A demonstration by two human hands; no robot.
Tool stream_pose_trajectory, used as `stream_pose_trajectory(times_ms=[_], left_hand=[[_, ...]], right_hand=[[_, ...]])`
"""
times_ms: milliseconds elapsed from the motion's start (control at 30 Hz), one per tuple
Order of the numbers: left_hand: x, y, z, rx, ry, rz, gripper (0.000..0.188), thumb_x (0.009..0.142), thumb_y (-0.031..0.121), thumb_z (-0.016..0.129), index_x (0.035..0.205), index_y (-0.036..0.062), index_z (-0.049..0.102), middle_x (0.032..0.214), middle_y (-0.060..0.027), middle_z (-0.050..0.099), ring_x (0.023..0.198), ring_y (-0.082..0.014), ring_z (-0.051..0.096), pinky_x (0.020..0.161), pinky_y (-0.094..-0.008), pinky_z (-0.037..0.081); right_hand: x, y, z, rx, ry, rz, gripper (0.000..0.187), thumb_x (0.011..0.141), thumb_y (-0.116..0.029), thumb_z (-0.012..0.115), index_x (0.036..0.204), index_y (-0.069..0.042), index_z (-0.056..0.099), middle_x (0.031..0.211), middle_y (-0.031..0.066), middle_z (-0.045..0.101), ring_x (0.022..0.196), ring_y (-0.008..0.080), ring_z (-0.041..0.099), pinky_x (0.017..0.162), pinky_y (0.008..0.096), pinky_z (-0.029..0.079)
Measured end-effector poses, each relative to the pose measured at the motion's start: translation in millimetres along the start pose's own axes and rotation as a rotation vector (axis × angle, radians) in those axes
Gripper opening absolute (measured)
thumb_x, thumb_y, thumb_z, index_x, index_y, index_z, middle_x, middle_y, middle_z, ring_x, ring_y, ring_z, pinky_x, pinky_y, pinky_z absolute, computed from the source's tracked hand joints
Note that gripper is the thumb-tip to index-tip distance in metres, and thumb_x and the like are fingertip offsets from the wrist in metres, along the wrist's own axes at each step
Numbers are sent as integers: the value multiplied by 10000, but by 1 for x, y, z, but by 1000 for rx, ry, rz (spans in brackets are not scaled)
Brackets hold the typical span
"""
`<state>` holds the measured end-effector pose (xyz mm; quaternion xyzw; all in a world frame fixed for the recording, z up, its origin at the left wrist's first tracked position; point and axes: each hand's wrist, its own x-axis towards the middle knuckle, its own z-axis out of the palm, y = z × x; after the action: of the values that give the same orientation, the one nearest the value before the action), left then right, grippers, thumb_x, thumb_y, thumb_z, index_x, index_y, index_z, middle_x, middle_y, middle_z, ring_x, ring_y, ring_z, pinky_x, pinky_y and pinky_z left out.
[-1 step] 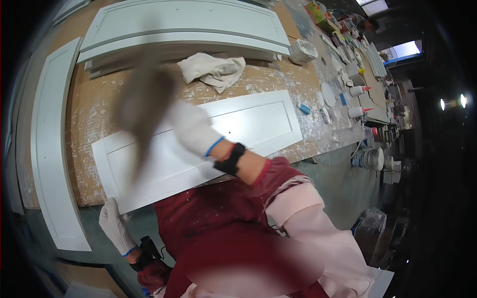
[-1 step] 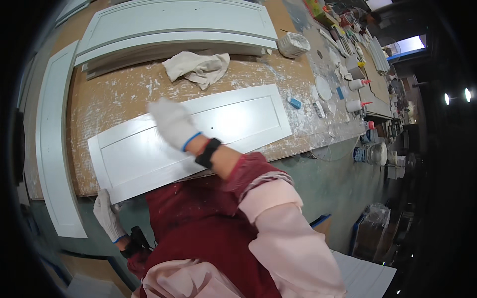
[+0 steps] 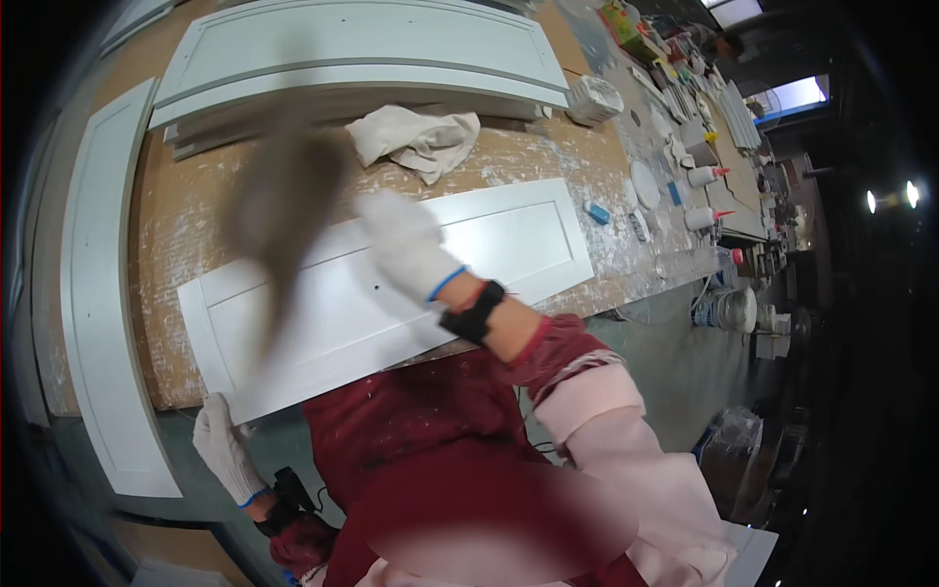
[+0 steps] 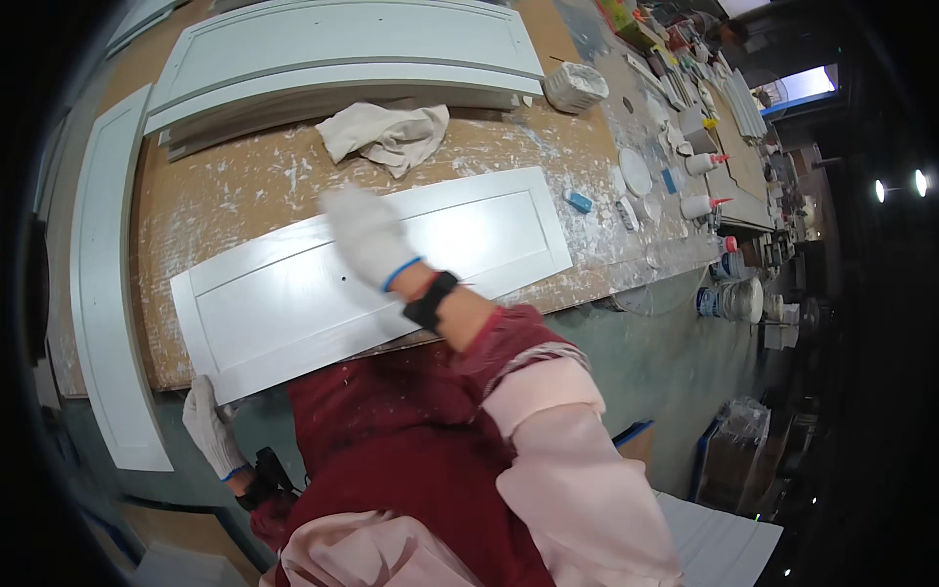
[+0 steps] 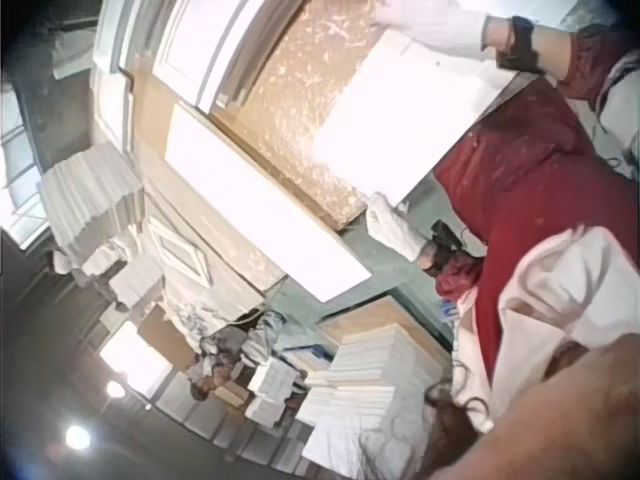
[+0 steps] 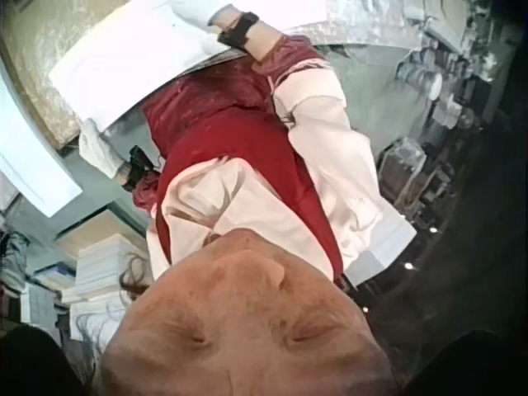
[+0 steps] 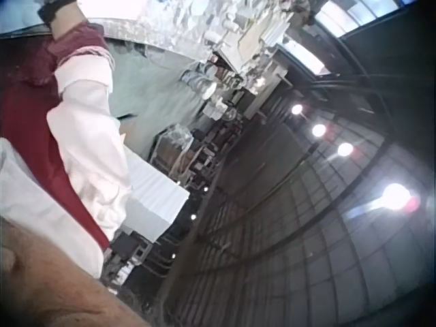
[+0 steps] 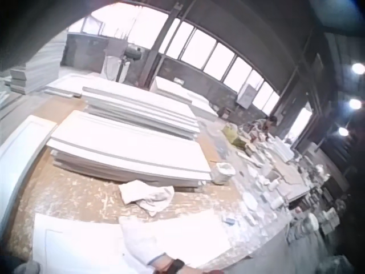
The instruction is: Applying a blue sealant or wax to the joints and edges of a white wooden panel and wiping away excess with a cloth.
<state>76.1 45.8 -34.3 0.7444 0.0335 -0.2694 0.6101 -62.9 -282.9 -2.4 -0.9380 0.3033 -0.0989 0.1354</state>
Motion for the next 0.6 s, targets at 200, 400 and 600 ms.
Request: stream_pose_trajectory(times_ms=[200, 400, 600], left_hand=[[6, 13, -1, 125, 25, 72, 402, 975, 406, 625, 771, 59, 619, 612, 16, 548, 504, -57, 440, 479, -208, 328], [14, 30, -9, 89, 111, 77, 421, 985, 398, 594, 792, 25, 630, 658, 9, 556, 561, -77, 456, 528, -248, 367], [-19, 83, 36, 648, 356, 456, 292, 967, 254, 550, 911, -17, 644, 809, -41, 609, 743, -137, 526, 706, -277, 440]], right_hand=[[-62, 165, -70, -218, 128, 529, 244, 932, -154, 463, 1075, -63, 639, 1018, 220, 664, 982, 403, 633, 860, 498, 497], [-123, 237, -110, -145, 271, 615, 232, 922, -227, 538, 1012, -52, 660, 981, 218, 668, 955, 419, 636, 839, 481, 501], [-152, 242, -121, 174, 252, 715, 303, 907, -183, 597, 1150, -13, 657, 986, 167, 703, 917, 253, 666, 836, 348, 500]])
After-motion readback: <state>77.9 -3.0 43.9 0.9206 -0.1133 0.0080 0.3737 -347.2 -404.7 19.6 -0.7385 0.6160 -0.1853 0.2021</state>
